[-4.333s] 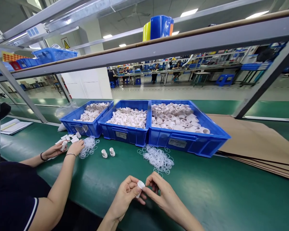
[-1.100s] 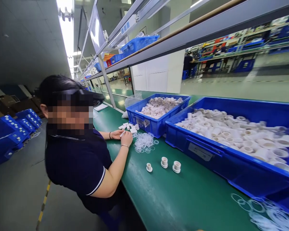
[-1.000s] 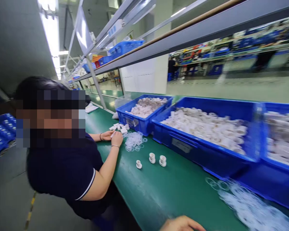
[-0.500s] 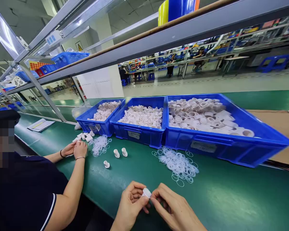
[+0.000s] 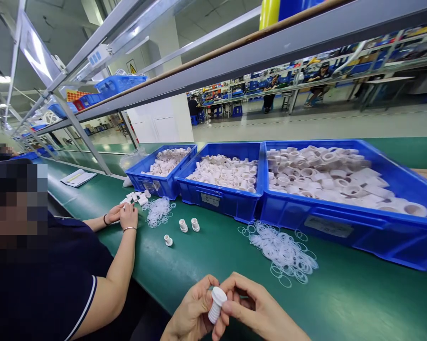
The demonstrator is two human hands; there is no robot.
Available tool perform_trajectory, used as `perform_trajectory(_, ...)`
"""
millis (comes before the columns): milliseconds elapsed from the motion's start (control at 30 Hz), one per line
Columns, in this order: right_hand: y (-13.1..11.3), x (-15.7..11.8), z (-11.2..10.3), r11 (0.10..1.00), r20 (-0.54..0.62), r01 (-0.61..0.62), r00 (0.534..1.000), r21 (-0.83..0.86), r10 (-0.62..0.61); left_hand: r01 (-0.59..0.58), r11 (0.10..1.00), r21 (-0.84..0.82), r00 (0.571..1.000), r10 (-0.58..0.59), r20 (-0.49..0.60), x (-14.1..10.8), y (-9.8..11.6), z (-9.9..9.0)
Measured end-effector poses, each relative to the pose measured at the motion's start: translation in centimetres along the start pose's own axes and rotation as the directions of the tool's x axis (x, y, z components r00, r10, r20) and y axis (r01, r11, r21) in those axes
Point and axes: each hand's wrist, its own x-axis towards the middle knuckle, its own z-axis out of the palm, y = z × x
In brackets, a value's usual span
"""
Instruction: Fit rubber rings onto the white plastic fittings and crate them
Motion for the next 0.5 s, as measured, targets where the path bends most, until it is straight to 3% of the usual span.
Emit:
perform_trajectory(100,0.2,0.5,0.1,0.989,0.116,-0.009,0.993,0.145,-0.008,0.083,0.996,-0.044,0.991,-0.078,0.106,-0.2,0.0,-0.5)
perform_trajectory(200,0.5,1.3,-0.4,0.999,0.037,-0.02,0.999,-0.039,0.021,0.152,0.987,-0.047,0.965,-0.138,0.222,-0.5,0.7,-0.6)
perform_trajectory(267,0.7,1.7,-1.0,0.982,-0.053,-0.028,0.998,-0.189,0.019,0.164,0.986,0.01,0.952,-0.161,0.261,-0.6,2.3,-0.7)
perform_trajectory(300,0.9,1.9,-1.4,0.971,-0.108,-0.04,0.994,-0.236,0.015,0.138,0.987,0.077,0.961,-0.152,0.229,-0.6,3.7,-0.7)
perform_trajectory(367,1.4,1.8,-2.3,0.956,-0.237,-0.101,0.971,-0.275,0.034,0.016,0.941,0.339,0.999,-0.029,0.032,-0.3,7.5,-1.1)
perform_trajectory(400,1.8,1.6,-2.7,0.951,-0.305,-0.151,0.95,-0.269,0.065,-0.033,0.831,0.555,0.989,0.105,-0.099,0.0,9.8,-1.4)
perform_trajectory(433,2.3,1.3,-3.1,0.947,-0.369,-0.203,0.924,-0.251,0.101,-0.035,0.622,0.782,0.941,0.285,-0.185,0.4,12.4,-2.0)
perform_trajectory(467,2.8,1.0,-3.5,0.943,-0.42,-0.245,0.898,-0.223,0.134,0.053,0.295,0.954,0.87,0.455,-0.189,0.8,14.9,-2.9)
perform_trajectory(500,3.3,0.6,-3.8,0.943,-0.458,-0.272,0.874,-0.191,0.159,0.193,-0.047,0.98,0.821,0.555,-0.135,1.2,17.3,-3.9)
